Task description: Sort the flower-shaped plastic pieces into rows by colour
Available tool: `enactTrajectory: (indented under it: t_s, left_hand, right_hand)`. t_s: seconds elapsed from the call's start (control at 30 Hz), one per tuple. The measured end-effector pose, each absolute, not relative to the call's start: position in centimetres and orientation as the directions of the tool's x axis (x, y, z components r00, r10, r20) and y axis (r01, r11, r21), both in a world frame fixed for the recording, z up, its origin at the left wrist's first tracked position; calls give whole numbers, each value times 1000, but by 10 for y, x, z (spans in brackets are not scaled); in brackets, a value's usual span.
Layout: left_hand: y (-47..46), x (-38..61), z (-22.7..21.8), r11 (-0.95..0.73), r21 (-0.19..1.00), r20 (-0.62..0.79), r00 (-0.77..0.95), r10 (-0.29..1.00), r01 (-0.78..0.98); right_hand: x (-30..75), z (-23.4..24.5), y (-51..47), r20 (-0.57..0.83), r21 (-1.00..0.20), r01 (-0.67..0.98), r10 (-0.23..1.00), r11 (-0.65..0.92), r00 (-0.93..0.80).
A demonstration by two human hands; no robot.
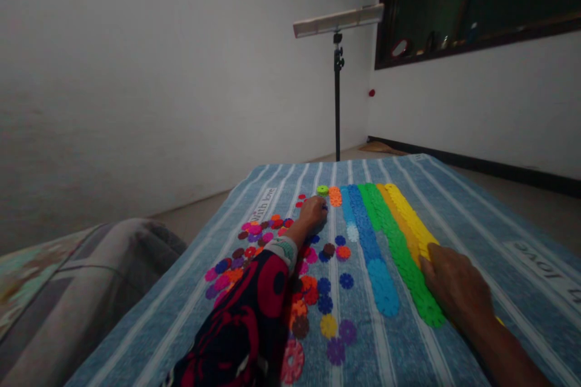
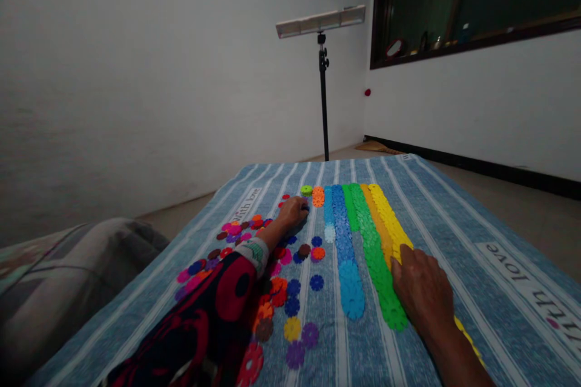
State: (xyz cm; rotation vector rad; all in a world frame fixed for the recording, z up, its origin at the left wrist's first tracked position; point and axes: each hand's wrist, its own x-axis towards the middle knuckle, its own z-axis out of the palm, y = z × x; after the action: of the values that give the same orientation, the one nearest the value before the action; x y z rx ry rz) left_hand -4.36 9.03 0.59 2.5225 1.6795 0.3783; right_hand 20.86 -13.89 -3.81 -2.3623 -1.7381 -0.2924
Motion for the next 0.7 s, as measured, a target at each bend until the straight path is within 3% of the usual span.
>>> enactTrajectory:
  t_s: [0.13, 0.47, 0.7]
  left_hand:
    - [91, -53, 4, -336, 367, 181, 287, 941, 868]
    - [37, -111, 17, -259, 605, 141, 219, 966, 753]
    - [-21, -162, 11, -255, 562, 97, 244, 965, 787]
  right_hand:
    - [209, -38, -139, 257, -45, 956, 921, -291, 292]
    - [209, -38, -140, 274, -47, 957, 918, -286, 288]
    - [215, -41, -137, 242, -71, 957, 925, -282, 291]
